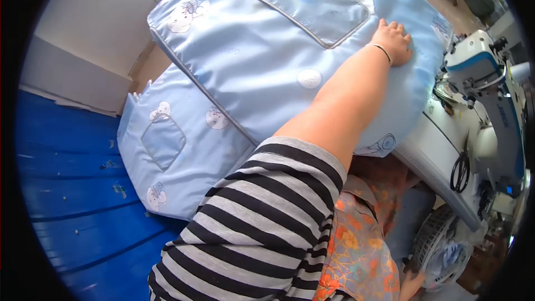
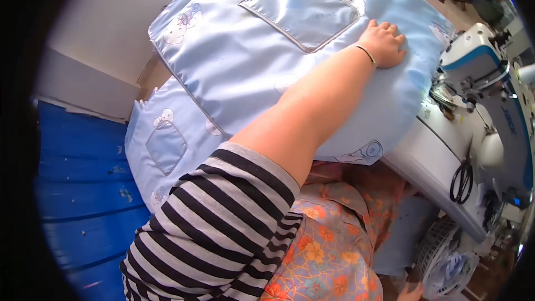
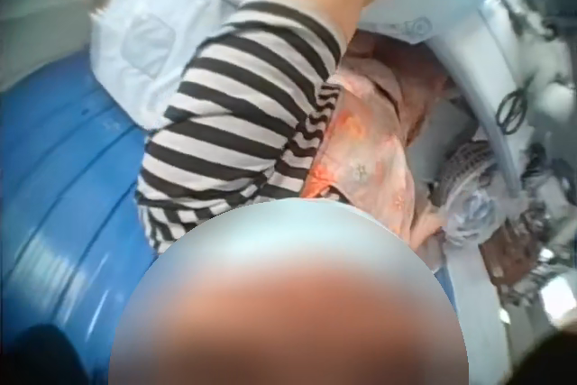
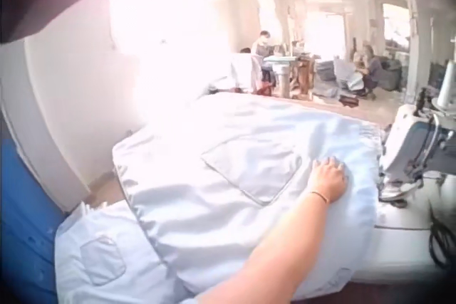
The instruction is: Sewing plastic and fabric components together using an industrial sewing machine to create covers.
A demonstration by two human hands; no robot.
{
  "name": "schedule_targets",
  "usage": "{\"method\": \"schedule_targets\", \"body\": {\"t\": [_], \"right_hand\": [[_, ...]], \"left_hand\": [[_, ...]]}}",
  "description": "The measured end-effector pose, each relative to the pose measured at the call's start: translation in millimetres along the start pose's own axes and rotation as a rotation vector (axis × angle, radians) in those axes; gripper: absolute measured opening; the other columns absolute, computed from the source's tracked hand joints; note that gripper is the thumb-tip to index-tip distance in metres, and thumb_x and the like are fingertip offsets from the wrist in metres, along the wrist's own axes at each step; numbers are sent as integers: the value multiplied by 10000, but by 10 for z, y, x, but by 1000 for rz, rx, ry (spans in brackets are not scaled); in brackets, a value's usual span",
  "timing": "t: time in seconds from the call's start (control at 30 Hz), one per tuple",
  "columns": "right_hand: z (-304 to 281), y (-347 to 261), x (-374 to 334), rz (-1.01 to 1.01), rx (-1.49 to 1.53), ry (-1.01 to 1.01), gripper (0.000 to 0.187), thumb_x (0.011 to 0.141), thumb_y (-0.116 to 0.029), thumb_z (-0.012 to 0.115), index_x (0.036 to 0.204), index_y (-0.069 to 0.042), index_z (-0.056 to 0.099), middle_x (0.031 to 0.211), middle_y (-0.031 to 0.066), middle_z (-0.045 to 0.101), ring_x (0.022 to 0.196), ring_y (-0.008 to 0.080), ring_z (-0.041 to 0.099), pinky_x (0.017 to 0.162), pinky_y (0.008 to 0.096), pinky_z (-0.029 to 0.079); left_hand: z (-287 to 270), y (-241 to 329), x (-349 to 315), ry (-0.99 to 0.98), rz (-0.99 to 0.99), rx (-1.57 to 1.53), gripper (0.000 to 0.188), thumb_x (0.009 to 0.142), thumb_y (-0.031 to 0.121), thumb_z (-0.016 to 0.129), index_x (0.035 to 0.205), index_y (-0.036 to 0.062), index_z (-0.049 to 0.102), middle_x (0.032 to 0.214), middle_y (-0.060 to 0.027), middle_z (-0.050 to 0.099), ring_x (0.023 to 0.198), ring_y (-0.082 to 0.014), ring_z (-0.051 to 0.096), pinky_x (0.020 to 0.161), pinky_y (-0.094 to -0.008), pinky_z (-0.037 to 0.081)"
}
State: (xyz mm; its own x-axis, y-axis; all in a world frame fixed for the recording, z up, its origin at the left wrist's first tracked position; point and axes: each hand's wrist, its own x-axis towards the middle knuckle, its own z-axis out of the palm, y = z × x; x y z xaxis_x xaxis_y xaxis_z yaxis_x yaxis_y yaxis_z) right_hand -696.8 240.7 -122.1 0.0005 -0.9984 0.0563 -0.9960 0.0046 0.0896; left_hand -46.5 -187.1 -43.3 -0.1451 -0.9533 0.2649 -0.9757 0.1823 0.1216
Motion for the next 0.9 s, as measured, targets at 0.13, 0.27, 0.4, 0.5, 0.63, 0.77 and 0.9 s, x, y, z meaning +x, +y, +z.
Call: {"method": "schedule_targets", "body": {"t": [0.13,0.27,0.4,0.5,0.63,0.77,0.9], "right_hand": [[-261,-83,-761,142,-149,-387,553,762,-348,704,1197,-27,590,1137,181,630,1026,359,612,890,486,481],[-719,-349,-1619,566,-269,-750,540,672,-389,777,1076,-57,644,1001,190,665,948,376,627,835,493,503],[-985,-518,-979,664,-352,-805,368,686,-329,756,926,-53,717,984,156,696,955,324,669,837,424,543],[-932,-294,-1004,710,-258,-857,239,738,-233,704,869,-36,735,942,171,699,915,338,678,800,436,552],[-609,-151,-1197,649,-263,-844,223,733,-202,688,875,-37,738,930,172,700,923,344,673,812,431,547],[-580,-297,-1095,507,-206,-909,221,733,-188,679,884,-39,739,927,174,700,928,344,672,812,428,546],[-404,-372,-895,481,-180,-1024,167,742,-130,646,849,-34,731,933,180,699,911,338,671,813,418,540]], "left_hand": [[244,-313,87,157,111,156,413,890,250,411,1164,39,638,1279,-168,589,1180,-305,563,1021,-455,417],[359,-553,153,92,256,337,220,898,138,465,923,32,656,945,-194,635,848,-327,642,764,-436,533],[420,-1290,359,-87,-102,67,598,948,476,429,1359,48,498,1435,-173,451,1328,-339,406,1104,-405,311],[398,-1293,624,-93,-134,133,738,918,603,369,1438,82,412,1455,-158,432,1358,-314,378,1131,-400,263],[422,-1297,647,-106,-190,133,750,908,629,345,1450,115,404,1441,-156,447,1355,-313,384,1125,-407,270],[444,-1295,649,-149,-194,146,751,909,631,335,1456,120,396,1446,-169,439,1356,-319,380,1125,-406,269],[337,-1494,701,-109,-159,136,759,908,635,328,1464,122,385,1457,-178,425,1359,-330,374,1129,-404,262]]}}
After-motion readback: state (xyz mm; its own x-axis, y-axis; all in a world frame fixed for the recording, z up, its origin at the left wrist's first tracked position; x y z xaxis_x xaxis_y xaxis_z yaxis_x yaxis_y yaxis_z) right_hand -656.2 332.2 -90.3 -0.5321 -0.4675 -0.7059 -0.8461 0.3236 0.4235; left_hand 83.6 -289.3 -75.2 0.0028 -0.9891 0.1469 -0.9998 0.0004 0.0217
